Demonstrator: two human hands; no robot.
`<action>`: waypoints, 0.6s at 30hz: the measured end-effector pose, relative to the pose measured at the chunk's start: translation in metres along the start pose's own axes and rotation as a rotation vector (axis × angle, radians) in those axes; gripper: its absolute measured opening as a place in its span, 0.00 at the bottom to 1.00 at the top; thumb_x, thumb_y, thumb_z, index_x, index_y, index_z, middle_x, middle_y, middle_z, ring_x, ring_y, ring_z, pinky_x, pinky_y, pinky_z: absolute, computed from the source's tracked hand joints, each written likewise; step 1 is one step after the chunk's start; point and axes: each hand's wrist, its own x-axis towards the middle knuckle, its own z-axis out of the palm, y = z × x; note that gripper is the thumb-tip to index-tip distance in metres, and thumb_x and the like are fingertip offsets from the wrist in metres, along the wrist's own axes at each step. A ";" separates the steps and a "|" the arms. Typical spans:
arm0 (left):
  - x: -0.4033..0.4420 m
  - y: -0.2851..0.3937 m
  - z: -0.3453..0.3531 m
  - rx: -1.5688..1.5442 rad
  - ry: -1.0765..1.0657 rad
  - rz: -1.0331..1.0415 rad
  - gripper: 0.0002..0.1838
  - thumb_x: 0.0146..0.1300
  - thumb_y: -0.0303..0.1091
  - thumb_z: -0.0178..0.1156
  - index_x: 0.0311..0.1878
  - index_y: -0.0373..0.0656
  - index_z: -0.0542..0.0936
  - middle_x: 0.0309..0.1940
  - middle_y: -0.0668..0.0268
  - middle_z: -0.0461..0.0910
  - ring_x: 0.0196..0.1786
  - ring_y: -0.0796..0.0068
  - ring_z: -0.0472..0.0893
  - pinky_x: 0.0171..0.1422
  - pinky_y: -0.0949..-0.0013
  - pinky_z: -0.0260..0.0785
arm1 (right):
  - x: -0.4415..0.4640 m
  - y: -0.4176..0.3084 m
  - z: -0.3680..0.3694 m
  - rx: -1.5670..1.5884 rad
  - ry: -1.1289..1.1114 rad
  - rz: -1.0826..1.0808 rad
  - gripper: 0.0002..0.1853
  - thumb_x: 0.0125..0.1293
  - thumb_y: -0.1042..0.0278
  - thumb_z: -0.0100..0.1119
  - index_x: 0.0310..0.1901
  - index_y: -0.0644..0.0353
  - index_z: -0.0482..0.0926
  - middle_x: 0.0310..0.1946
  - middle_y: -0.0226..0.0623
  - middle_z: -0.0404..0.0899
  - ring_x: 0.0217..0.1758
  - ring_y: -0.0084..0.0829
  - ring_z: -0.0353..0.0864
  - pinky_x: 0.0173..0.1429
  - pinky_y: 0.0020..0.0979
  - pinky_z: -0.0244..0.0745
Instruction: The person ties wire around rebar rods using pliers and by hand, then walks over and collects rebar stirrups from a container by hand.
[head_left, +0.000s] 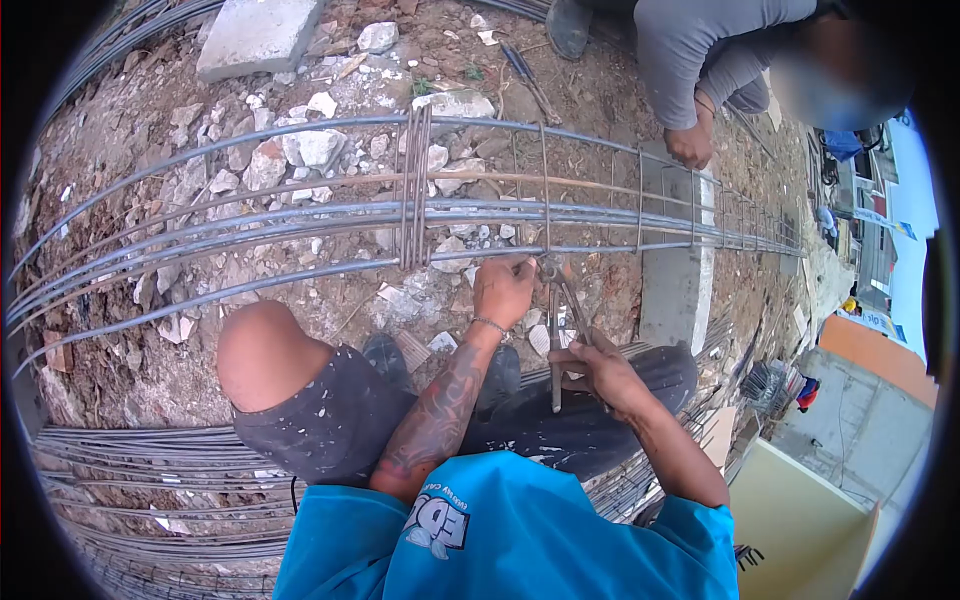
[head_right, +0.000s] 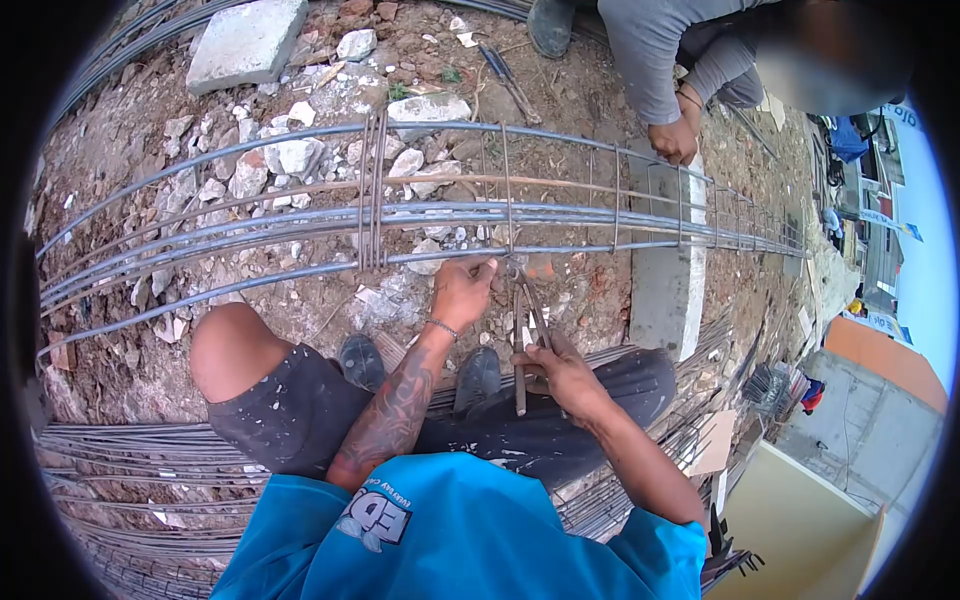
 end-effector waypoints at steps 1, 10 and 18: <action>-0.001 -0.001 0.001 0.023 0.036 0.059 0.12 0.62 0.35 0.55 0.32 0.36 0.82 0.19 0.66 0.80 0.20 0.80 0.74 0.25 0.73 0.66 | 0.000 0.001 0.000 0.019 0.000 -0.015 0.18 0.69 0.64 0.44 0.57 0.61 0.60 0.46 0.43 0.75 0.52 0.35 0.74 0.56 0.42 0.69; -0.004 0.009 -0.004 0.077 0.035 0.026 0.14 0.58 0.40 0.54 0.33 0.40 0.82 0.25 0.54 0.80 0.32 0.51 0.79 0.40 0.57 0.69 | 0.003 0.015 0.005 0.121 -0.026 -0.077 0.17 0.69 0.66 0.44 0.57 0.59 0.61 0.48 0.40 0.76 0.54 0.32 0.74 0.57 0.40 0.69; -0.007 0.010 -0.005 0.133 0.056 0.046 0.13 0.59 0.39 0.55 0.34 0.38 0.82 0.25 0.55 0.80 0.31 0.57 0.80 0.39 0.62 0.70 | 0.007 0.022 -0.004 0.165 -0.078 -0.127 0.21 0.69 0.66 0.44 0.61 0.60 0.56 0.50 0.44 0.74 0.56 0.35 0.73 0.59 0.43 0.69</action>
